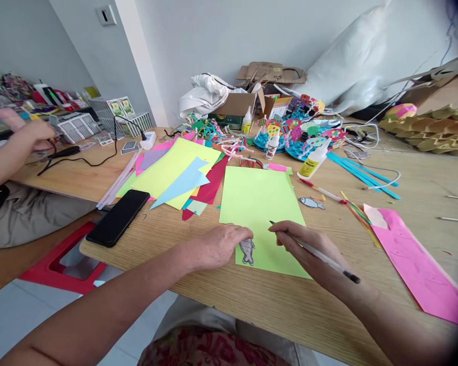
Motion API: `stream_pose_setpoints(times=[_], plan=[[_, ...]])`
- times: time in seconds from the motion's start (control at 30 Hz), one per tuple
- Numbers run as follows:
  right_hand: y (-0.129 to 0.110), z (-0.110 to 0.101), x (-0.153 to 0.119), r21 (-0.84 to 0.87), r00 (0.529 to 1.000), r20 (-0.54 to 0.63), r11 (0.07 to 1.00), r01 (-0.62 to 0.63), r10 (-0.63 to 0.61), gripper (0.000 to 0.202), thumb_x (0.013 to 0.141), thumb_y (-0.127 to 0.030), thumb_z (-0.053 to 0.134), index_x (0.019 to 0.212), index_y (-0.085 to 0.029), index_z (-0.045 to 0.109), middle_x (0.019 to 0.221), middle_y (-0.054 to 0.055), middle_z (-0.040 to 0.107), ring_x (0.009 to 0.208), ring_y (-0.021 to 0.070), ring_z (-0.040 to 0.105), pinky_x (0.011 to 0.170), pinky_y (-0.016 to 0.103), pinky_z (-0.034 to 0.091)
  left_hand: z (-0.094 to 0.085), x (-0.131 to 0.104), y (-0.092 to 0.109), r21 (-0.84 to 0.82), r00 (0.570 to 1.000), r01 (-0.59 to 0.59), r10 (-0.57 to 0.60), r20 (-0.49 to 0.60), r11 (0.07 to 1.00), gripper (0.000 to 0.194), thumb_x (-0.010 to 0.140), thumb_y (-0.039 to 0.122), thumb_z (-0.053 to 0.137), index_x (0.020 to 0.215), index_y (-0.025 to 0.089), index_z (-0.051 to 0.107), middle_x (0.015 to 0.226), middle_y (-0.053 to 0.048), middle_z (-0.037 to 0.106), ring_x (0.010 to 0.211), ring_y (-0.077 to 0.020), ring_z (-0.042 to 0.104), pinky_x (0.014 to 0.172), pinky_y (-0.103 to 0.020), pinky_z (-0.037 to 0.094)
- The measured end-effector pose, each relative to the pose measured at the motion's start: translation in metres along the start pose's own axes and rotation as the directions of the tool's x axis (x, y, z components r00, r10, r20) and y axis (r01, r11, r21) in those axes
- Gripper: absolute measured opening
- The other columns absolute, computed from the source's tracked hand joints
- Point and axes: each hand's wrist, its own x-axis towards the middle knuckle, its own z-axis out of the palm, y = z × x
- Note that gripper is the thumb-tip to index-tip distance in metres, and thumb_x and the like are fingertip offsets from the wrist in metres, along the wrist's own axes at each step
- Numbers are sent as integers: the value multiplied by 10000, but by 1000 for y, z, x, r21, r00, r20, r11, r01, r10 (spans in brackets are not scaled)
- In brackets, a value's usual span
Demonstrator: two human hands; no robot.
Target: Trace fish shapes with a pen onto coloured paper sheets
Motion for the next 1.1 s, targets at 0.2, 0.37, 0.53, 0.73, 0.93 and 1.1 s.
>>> stream_pose_setpoints(times=[0.2,0.37,0.53,0.73,0.93,1.1], plan=[[1,7,22,-117,995,83,991,68,-59,249,795,-224,430,964,-166,603,766,51,699,632,160,639,561,243,450,2,2,-2,-34,999,-3,2,-36,999,364,856,17,322,1129,172,506,1126,-52,583,1044,-170,537,913,-298,410],[10,19,27,-42,990,106,994,100,-95,270,758,-224,438,974,-156,584,794,61,700,621,161,643,559,251,470,2,0,0,-33,998,-13,11,-65,999,342,852,29,378,1128,179,512,1116,-40,587,1036,-163,539,902,-288,413],[19,23,23,43,995,61,996,82,-85,266,761,-243,436,974,-146,562,781,67,687,619,159,644,576,257,488,-14,1,4,-78,989,41,-52,-141,996,309,820,62,511,1105,181,524,1057,-25,605,970,-145,558,855,-259,428],[22,24,21,89,995,-31,991,97,-95,218,769,-235,451,964,-194,540,789,33,684,600,134,637,571,237,493,-26,11,2,127,998,-54,57,-26,990,401,773,150,625,1154,177,502,1131,-51,549,1052,-186,504,886,-291,400],[19,18,21,57,984,-138,991,124,-115,191,768,-225,432,908,-191,558,691,17,673,553,131,618,544,232,488,-36,33,5,350,955,-277,217,202,895,330,777,173,636,1091,159,535,1015,-62,555,994,-195,503,828,-273,402],[16,15,21,64,983,-144,990,123,-112,201,768,-214,417,889,-178,573,677,30,675,539,136,617,538,236,492,-43,48,10,407,903,-374,228,364,833,267,782,172,615,1039,178,542,996,-53,546,927,-184,524,619,-241,393]])
